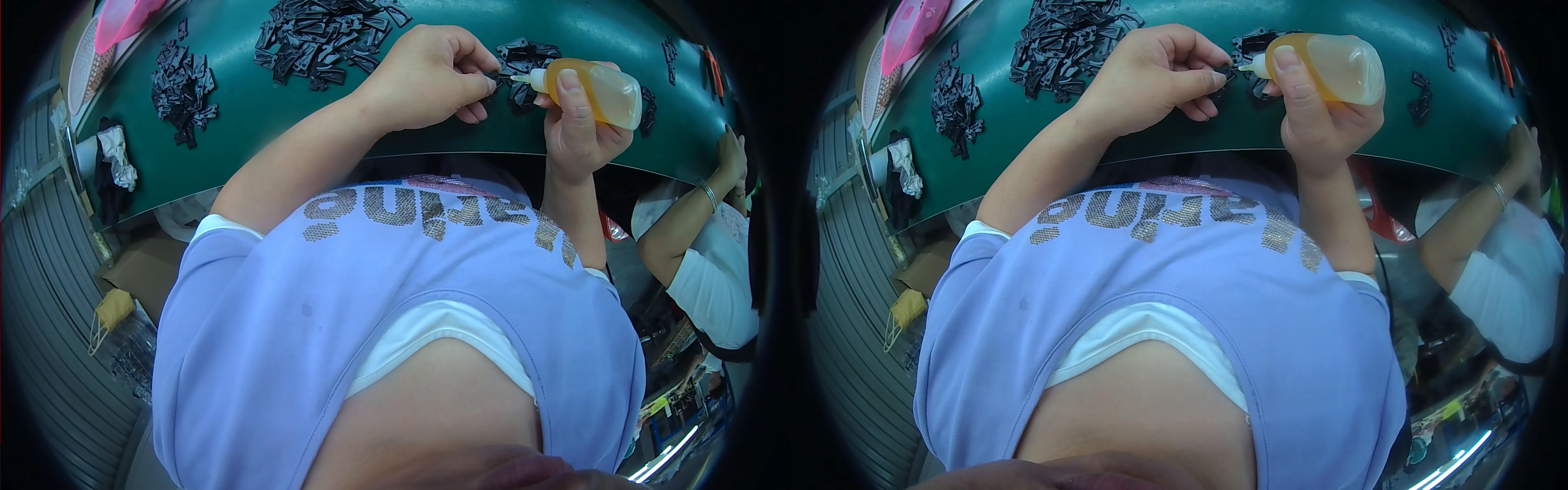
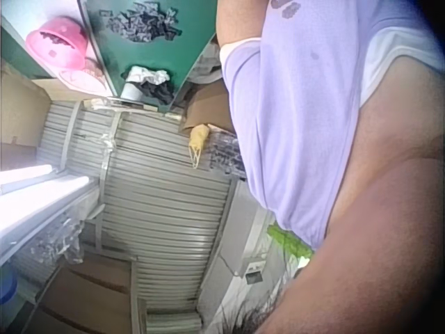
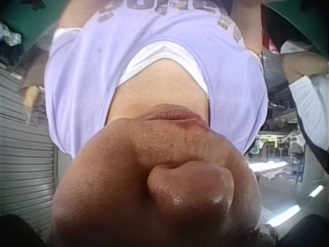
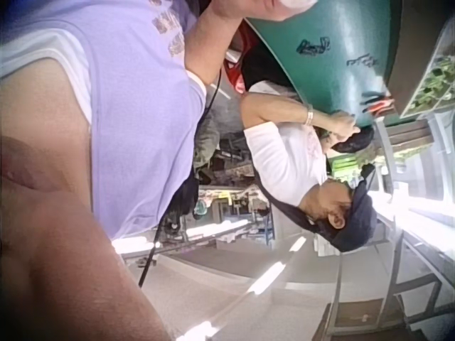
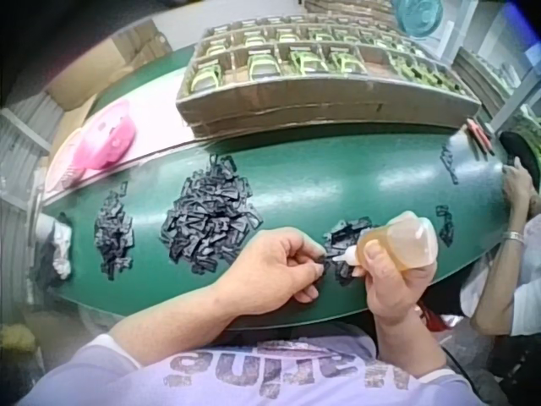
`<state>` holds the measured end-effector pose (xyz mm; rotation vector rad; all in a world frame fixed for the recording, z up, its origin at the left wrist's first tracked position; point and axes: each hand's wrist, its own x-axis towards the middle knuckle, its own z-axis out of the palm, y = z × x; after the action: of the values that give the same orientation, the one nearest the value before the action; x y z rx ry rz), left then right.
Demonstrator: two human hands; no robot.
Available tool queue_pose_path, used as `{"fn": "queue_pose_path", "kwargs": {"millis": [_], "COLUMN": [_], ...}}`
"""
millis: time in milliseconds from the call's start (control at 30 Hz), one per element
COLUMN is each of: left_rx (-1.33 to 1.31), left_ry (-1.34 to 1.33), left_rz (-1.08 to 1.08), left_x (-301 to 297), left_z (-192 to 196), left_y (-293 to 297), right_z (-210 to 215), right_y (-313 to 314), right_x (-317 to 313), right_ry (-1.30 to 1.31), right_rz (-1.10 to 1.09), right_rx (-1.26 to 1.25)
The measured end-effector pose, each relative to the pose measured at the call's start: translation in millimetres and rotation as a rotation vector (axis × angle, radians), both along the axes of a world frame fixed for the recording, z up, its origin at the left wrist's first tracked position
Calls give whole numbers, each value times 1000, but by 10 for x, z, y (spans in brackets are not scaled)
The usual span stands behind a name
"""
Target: The person picks up small plastic components by hand, applies adhesive to each piece using a squeeze bottle, and places them onto the workbench.
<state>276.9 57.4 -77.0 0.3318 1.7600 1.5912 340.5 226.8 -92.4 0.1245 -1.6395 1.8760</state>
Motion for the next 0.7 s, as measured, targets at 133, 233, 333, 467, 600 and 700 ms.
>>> {"fn": "queue_pose_path", "kwargs": {"millis": [133,233,333,467,600,700], "left_rx": [-7,-8,-3,9,1,10], "left_ry": [24,24,25,21,11,29], "left_rz": [-10,-14,-13,-9,6,9], "left_x": [0,-1,0,-11,-20,-27], "left_z": [-1,-4,-12,-25,16,-1], "left_y": [0,1,-6,-9,-11,-10], "right_z": [-2,-14,-5,-21,-9,3], "right_y": [25,37,29,66,93,53], "right_x": [3,1,0,-11,7,51], "right_ry": [5,1,-5,29,41,-27], "right_rz": [12,34,22,-16,145,128], "right_rx": [51,108,119,-140,-199,-42]}}
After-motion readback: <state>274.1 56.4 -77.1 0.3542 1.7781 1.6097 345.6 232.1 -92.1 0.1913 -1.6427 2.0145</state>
